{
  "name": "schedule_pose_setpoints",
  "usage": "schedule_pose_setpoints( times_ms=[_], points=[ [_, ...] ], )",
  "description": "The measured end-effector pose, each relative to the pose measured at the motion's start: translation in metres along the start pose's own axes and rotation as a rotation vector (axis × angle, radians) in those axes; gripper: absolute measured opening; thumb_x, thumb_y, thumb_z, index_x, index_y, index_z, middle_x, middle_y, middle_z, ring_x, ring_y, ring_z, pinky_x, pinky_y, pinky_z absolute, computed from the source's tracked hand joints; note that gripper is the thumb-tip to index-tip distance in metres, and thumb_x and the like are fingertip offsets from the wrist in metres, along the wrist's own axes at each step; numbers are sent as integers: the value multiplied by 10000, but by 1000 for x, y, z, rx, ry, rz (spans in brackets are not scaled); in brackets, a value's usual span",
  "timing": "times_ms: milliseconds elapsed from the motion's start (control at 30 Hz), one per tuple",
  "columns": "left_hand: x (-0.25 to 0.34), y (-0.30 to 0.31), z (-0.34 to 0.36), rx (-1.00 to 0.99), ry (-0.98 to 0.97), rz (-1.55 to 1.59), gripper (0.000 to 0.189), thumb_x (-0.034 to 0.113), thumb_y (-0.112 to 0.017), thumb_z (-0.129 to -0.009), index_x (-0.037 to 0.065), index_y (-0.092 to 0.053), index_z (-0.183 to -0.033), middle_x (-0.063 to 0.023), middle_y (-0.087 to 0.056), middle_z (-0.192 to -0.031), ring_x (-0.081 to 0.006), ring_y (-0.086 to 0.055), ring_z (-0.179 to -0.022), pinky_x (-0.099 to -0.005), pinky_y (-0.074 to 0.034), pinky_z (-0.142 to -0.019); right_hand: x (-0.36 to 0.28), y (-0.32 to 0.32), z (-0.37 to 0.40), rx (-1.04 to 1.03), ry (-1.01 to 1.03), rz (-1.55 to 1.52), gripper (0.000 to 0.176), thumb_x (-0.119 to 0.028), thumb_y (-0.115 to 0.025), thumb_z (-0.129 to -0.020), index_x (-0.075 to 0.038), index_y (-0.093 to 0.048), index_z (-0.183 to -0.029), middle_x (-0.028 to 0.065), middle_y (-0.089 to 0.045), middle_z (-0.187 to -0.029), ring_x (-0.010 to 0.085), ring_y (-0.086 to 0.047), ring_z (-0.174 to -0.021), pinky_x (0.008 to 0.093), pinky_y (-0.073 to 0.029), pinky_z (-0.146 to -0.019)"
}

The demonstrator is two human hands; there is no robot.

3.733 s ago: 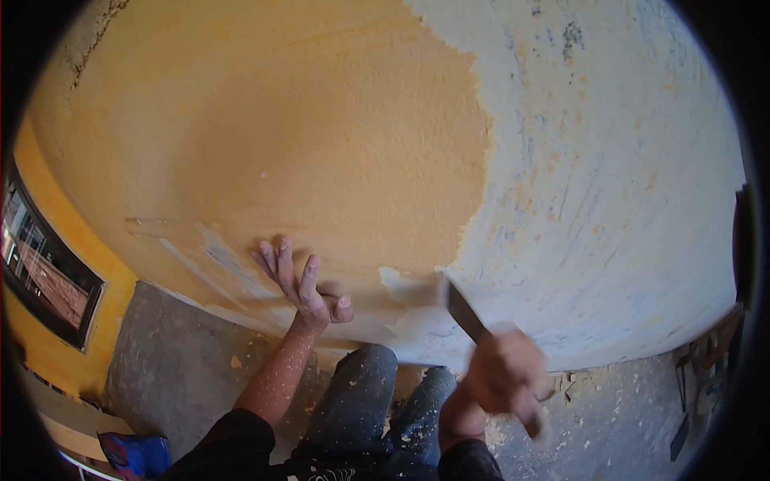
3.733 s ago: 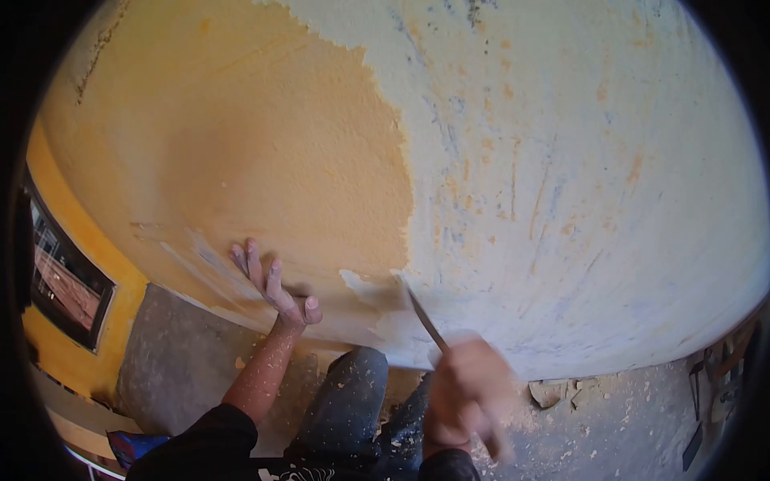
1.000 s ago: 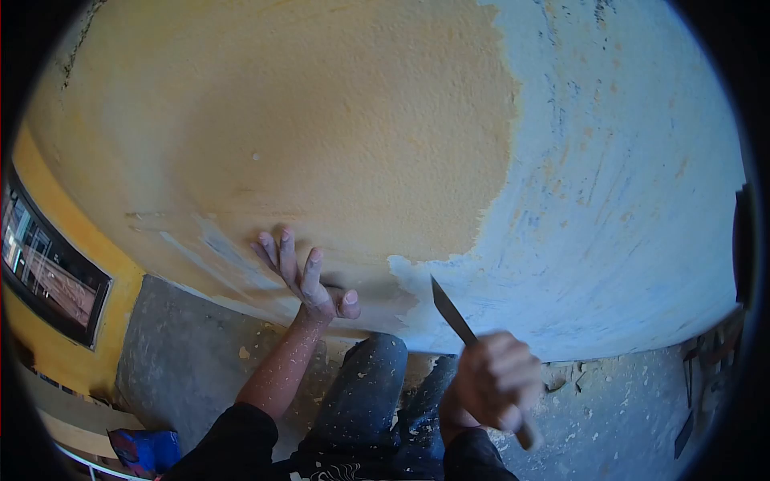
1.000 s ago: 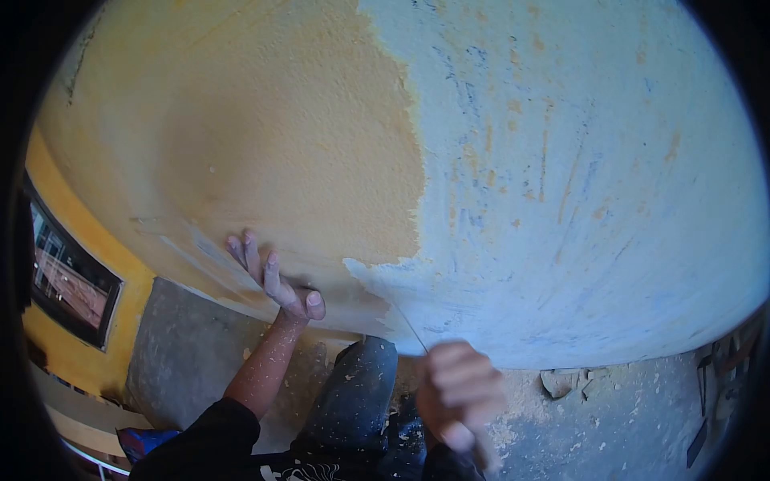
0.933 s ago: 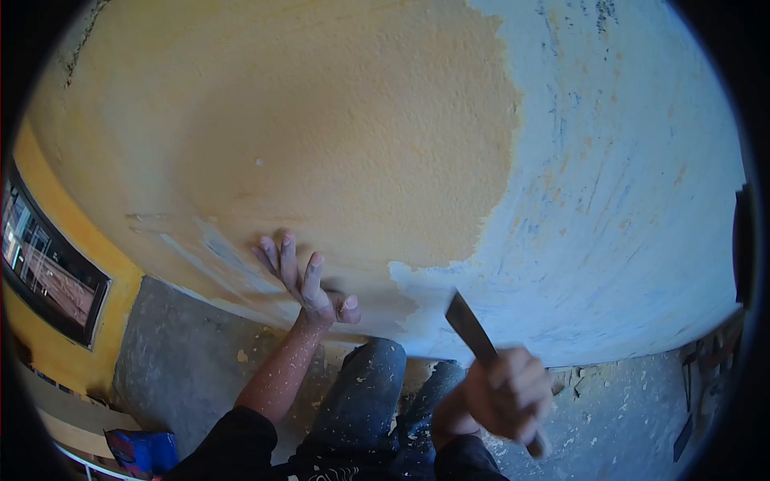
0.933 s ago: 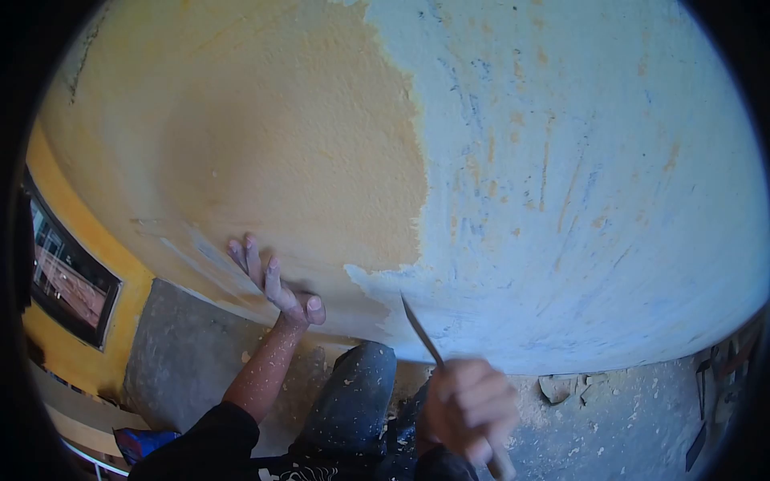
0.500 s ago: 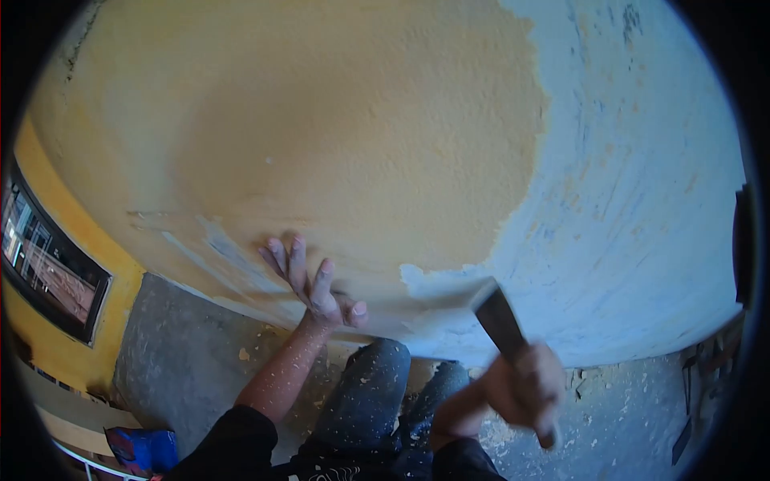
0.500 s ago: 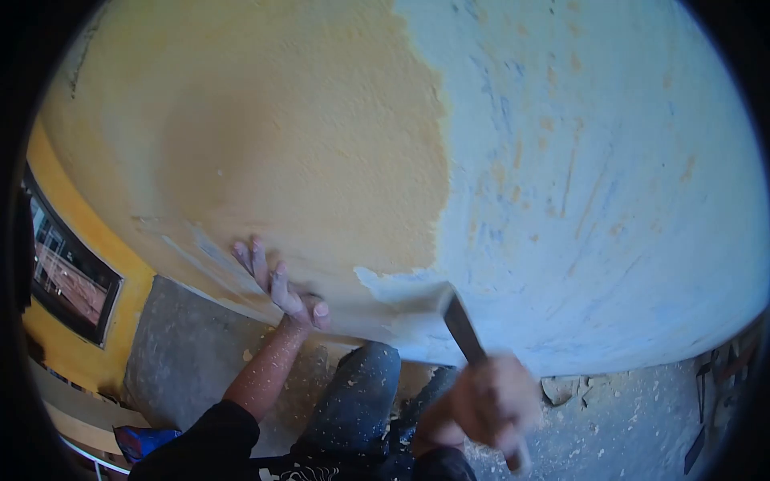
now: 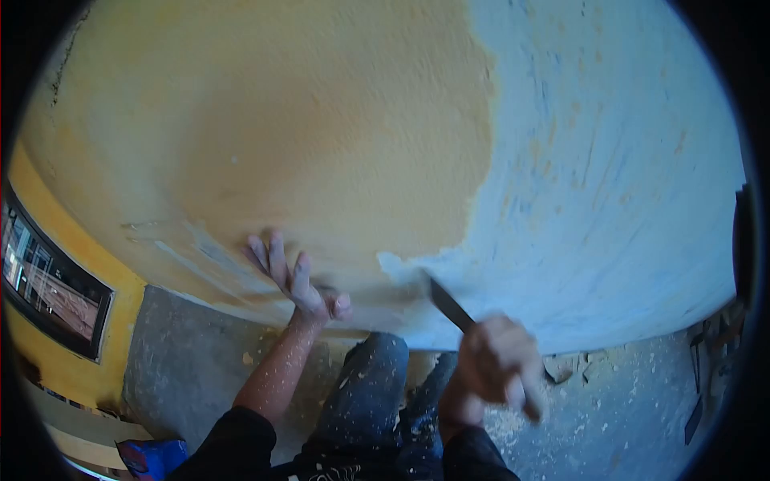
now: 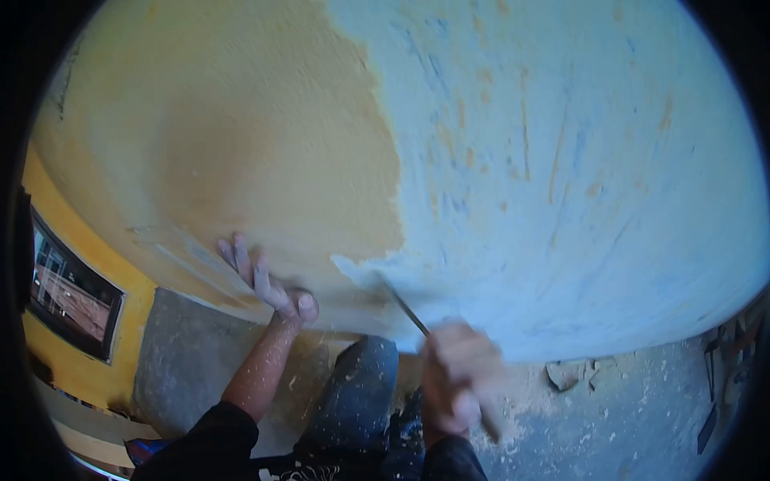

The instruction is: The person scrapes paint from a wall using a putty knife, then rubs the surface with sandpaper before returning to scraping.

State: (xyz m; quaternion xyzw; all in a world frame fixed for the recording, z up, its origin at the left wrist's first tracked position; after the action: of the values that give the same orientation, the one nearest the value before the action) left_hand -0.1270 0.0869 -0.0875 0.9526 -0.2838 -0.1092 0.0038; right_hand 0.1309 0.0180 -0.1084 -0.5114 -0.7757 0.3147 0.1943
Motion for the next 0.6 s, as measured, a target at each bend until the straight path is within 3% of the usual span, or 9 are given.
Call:
schedule_pose_setpoints(
  times_ms=[33,67,167,233,267,400,533,600],
  points=[
    [-1,-1,0,9,2,11,690,574,-335,-917,126,-359,-1441,-293,-330,-1482,-485,-162,-1441,-686,-44,-1122,-19,-1,-1,61,155,-69,469,-188,-604,-856,-135,-323,-484,-49,-309,-458,107,-269,-377,226,-302,-385],
    [-1,2,2,-1,17,24,690,577,-332,-918,127,-359,-1441,-294,-330,-1481,-484,-160,-1442,-686,-43,-1122,-13,-2,0,63,145,-72,469,-188,-604,-856,-135,-323,-484,-49,-309,-458,107,-269,-377,226,-302,-385],
    [2,2,1,-39,-24,-2,686,523,-334,-927,78,-322,-1449,-293,-270,-1509,-473,-134,-1445,-659,-78,-1138,27,-4,5,-74,-154,33,488,-214,-625,-844,-153,-319,-470,-33,-351,-448,103,-324,-411,232,-357,-428],
    [0,0,-1,-17,-22,16,685,520,-337,-926,80,-322,-1450,-291,-273,-1508,-473,-132,-1446,-657,-75,-1140,-15,0,8,49,131,-185,471,-188,-592,-853,-176,-290,-492,-86,-247,-399,56,-181,-384,209,-233,-438],
    [-1,4,0,-20,-7,37,683,517,-340,-926,82,-321,-1451,-290,-276,-1508,-474,-130,-1447,-656,-72,-1141,-33,5,5,75,228,-135,520,-269,-643,-843,-123,-308,-472,-6,-260,-411,129,-294,-424,268,-358,-435],
    [1,3,3,-34,-26,36,691,523,-342,-920,83,-319,-1453,-291,-276,-1507,-474,-125,-1448,-655,-68,-1142,-3,-15,-1,-29,16,71,524,-236,-646,-836,-154,-271,-480,-34,-223,-401,141,-213,-355,279,-344,-418],
    [-2,6,5,-5,31,21,684,576,-349,-913,137,-361,-1437,-293,-328,-1486,-488,-162,-1442,-679,-27,-1126,-4,-6,11,12,30,-55,526,-216,-637,-834,-161,-238,-496,-31,-223,-401,141,-194,-336,292,-340,-399],
    [-2,0,0,4,4,18,682,576,-348,-912,142,-360,-1438,-289,-329,-1487,-489,-163,-1441,-679,-26,-1126,-14,-6,14,42,110,-135,500,-188,-588,-860,-182,-229,-511,-66,-206,-410,91,-177,-356,240,-265,-414]
  ],
)
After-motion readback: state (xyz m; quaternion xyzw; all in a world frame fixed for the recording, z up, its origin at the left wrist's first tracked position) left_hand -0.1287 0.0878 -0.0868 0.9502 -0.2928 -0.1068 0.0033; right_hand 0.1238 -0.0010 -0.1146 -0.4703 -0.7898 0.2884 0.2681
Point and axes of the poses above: each hand's wrist, its own z-axis away from the middle knuckle, its own y-axis out of the back of the hand, x = y × z, the point moved 8 cm from there along -z, towards the middle knuckle
